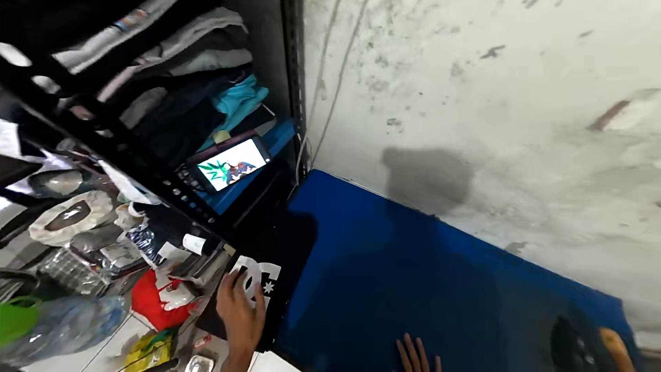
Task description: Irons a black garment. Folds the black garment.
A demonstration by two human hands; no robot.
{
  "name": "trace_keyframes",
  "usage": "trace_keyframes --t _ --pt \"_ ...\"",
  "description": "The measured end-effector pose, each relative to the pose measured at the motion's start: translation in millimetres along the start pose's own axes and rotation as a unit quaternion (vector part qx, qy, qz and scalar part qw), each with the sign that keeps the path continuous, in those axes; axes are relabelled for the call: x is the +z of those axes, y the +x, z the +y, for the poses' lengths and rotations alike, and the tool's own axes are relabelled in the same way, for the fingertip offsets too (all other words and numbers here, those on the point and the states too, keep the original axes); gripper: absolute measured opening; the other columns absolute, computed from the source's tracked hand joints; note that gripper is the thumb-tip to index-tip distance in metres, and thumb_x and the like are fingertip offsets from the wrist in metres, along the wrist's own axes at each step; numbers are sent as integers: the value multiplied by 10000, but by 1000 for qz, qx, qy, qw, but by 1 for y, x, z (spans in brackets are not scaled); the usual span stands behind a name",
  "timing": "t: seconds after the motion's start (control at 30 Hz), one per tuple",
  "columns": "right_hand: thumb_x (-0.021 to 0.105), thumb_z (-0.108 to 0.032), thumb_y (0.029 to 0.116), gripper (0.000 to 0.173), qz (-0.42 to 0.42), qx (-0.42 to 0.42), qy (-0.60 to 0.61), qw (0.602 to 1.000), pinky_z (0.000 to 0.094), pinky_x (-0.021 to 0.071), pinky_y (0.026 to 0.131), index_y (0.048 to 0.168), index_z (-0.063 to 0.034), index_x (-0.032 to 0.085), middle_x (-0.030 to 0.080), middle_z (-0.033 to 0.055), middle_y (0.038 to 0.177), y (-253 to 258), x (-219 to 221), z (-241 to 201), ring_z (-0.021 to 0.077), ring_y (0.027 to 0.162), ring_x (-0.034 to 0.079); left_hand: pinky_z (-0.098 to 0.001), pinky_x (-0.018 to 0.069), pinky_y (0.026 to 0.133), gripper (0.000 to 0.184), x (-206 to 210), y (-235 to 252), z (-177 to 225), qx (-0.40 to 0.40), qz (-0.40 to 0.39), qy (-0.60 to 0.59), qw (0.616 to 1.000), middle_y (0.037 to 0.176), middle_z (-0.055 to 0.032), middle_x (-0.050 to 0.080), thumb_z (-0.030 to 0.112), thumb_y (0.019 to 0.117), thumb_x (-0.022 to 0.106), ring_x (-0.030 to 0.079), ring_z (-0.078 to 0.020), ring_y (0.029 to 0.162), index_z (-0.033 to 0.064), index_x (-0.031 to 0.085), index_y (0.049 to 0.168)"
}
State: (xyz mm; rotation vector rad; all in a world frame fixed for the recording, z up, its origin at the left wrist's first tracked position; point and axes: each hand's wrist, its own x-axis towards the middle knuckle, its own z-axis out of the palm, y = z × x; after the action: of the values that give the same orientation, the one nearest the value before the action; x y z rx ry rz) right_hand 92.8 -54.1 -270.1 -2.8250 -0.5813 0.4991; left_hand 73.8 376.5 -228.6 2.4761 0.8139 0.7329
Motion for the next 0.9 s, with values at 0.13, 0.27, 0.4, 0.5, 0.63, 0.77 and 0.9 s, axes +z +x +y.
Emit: trace_keyframes --t 0.13,0.27,0.4,0.5,0.63,0.77,0.9 --pt "393 -501 1059 657 12 -3 5 1000 798 70 1155 1577 -96 415 315 170 1662 0 9 6 468 1540 224 -664 245 1192 730 74 61 15 103 -118 79 984 1575 -246 414 553 1006 439 324 -484 1482 -10 522 1464" --pt "395 -507 1057 654 13 1 -6 1000 797 74 1154 1577 -111 421 321 146 1665 2 14 9 451 1545 223 -647 177 1216 946 126 62 13 109 -136 228 958 1642 -269 269 659 965 365 248 -445 1529 -58 288 1577" --pt "362 -542 1050 656 51 -9 -24 998 796 109 1145 1564 -143 453 359 119 1652 2 24 15 428 1536 270 -627 211 1213 756 130 57 13 126 -99 262 952 1625 -258 320 496 1041 345 299 -420 1516 -54 337 1559" --pt "344 -559 1045 655 87 -24 -41 995 792 154 1134 1551 -164 477 397 103 1635 2 30 19 416 1517 323 -643 215 1206 623 126 56 12 148 -87 263 950 1630 -197 350 374 1082 303 315 -401 1514 -23 377 1556" --pt "353 -550 1047 643 81 -20 -33 996 793 141 1136 1557 -176 470 383 90 1644 2 30 21 411 1522 316 -661 238 1188 545 116 55 19 176 -36 199 964 1594 -160 431 308 1096 316 368 -394 1490 -1 450 1525" --pt "372 -547 1039 638 81 -18 -28 996 792 151 1136 1547 -179 486 391 87 1640 3 30 22 409 1521 319 -671 225 1192 554 115 50 23 195 -60 190 960 1595 -145 434 327 1096 301 367 -385 1493 14 457 1526" --pt "372 -544 1044 646 64 -14 -13 998 795 118 1140 1552 -158 475 379 107 1644 4 26 19 427 1529 289 -680 201 1193 637 128 47 21 183 -117 259 941 1643 -123 360 411 1049 351 305 -375 1524 44 400 1566"
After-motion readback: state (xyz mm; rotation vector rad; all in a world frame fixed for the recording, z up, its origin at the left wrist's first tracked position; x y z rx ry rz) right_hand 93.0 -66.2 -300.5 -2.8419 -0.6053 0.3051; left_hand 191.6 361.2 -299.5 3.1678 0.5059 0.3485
